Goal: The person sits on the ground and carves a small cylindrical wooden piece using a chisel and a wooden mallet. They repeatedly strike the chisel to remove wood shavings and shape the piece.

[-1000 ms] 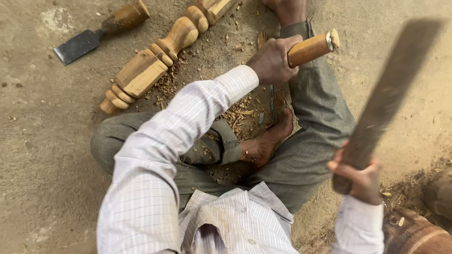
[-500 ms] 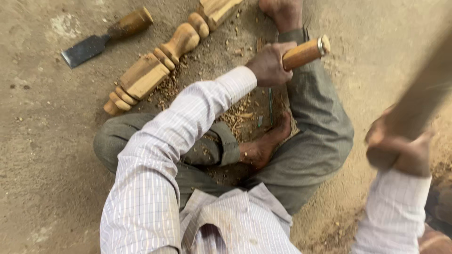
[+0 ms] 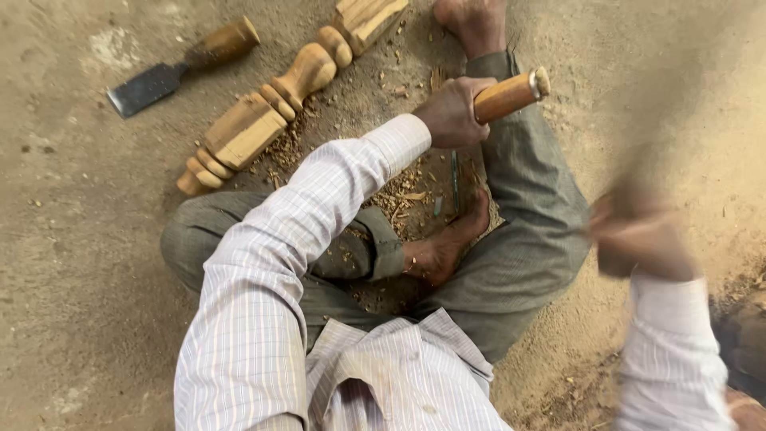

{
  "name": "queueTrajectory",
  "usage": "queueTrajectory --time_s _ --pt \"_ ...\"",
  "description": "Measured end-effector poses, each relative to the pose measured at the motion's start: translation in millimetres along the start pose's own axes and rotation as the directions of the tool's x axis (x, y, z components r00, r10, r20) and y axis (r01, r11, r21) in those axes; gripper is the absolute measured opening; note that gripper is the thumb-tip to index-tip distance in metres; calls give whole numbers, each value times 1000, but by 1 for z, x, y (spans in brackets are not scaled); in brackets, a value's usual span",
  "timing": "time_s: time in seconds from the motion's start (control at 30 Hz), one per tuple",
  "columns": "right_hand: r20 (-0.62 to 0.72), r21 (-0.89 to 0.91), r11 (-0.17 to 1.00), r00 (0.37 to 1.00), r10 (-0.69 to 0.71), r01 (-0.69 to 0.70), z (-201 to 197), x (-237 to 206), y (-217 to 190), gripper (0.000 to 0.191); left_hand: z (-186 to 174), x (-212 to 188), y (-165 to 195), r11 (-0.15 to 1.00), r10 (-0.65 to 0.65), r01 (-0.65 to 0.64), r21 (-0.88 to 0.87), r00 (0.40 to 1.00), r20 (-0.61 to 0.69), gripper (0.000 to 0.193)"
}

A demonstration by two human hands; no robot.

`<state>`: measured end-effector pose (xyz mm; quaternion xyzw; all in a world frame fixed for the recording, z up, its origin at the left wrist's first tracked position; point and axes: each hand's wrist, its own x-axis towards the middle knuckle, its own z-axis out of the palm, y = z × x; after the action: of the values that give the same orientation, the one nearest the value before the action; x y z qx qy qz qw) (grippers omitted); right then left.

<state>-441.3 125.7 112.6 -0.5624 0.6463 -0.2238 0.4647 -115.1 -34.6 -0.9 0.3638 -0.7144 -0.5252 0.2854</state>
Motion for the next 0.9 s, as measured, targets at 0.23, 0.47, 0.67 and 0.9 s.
queueTrajectory --time_s 0.23,0.47,0.67,0.9 --pt "33 95 989 993 112 -114 27 -46 35 55 -6 -27 -2 979 202 -202 7 979 -16 31" --pt "-150 586 779 975 -165 222 -9 -23 8 26 5 -14 0 995 35 -22 99 990 -136 37" --pt "154 -78 997 988 -10 22 23 7 -19 35 5 -11 2 990 60 -35 138 980 -187 29" --pt "-102 471 858 979 -177 205 18 -12 -38 39 5 -13 3 983 12 18 185 987 -158 34"
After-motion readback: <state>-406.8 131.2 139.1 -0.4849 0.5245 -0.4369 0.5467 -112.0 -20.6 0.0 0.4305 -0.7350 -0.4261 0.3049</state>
